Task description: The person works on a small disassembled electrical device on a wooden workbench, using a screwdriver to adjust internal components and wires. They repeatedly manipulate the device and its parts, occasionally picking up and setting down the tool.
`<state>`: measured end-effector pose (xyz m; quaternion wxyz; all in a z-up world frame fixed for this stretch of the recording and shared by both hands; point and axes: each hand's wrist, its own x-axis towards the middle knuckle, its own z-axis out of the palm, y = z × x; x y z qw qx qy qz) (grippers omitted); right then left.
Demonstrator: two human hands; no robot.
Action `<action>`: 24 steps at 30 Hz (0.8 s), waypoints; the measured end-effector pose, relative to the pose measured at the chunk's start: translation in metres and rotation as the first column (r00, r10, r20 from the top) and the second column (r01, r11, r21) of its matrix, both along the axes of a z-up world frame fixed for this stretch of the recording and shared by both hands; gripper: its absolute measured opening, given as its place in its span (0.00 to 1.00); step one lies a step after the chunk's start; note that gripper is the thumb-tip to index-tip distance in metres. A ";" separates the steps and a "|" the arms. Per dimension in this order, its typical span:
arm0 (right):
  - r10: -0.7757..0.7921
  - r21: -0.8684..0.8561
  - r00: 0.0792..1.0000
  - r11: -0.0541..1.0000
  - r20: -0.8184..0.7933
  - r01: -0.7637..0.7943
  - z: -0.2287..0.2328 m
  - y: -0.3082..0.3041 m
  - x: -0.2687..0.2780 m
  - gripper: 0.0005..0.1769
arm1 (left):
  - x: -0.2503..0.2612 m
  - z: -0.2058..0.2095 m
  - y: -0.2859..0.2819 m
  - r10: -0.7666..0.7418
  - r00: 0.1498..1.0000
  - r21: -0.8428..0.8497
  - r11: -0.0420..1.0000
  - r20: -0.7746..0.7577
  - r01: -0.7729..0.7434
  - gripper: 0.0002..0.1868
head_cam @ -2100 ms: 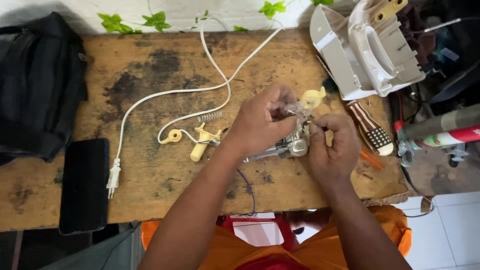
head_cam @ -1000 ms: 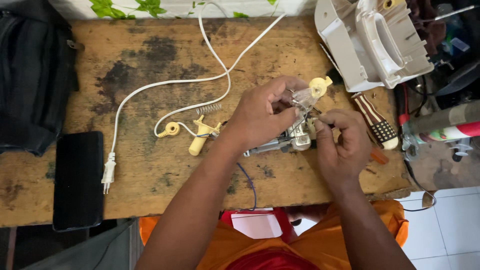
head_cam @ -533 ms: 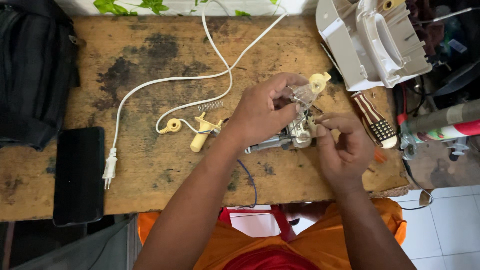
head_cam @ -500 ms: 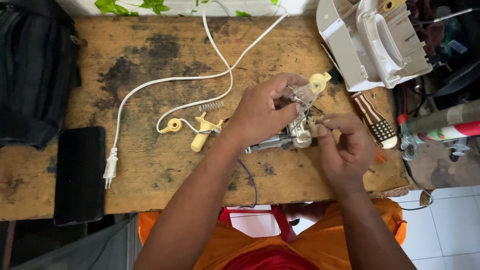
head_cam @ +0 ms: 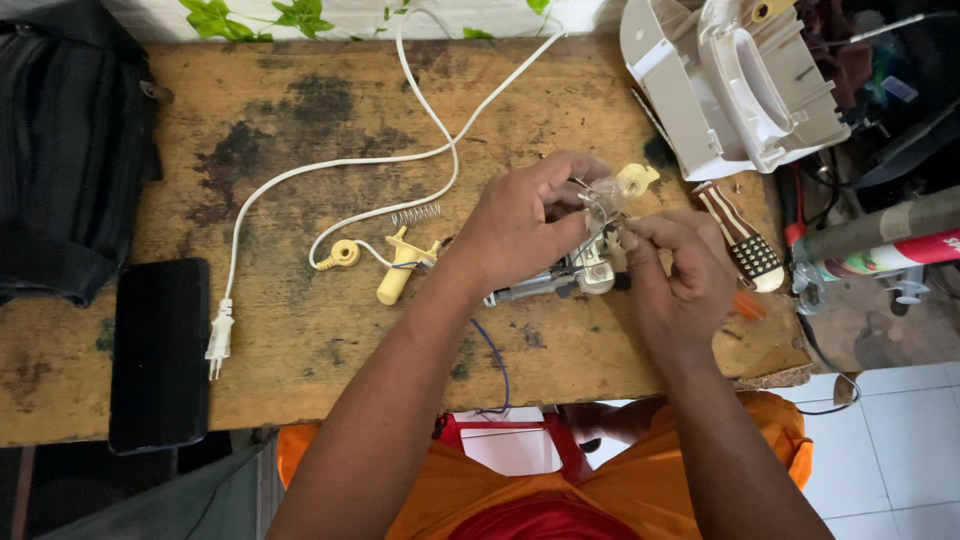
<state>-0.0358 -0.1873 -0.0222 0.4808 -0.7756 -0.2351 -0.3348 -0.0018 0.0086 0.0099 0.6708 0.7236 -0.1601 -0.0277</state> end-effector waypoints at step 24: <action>-0.056 -0.038 0.998 0.998 -0.020 0.055 -0.008 0.002 0.009 0.05 | -0.003 0.001 0.003 0.014 0.999 0.097 0.995 -0.038 -0.010 0.24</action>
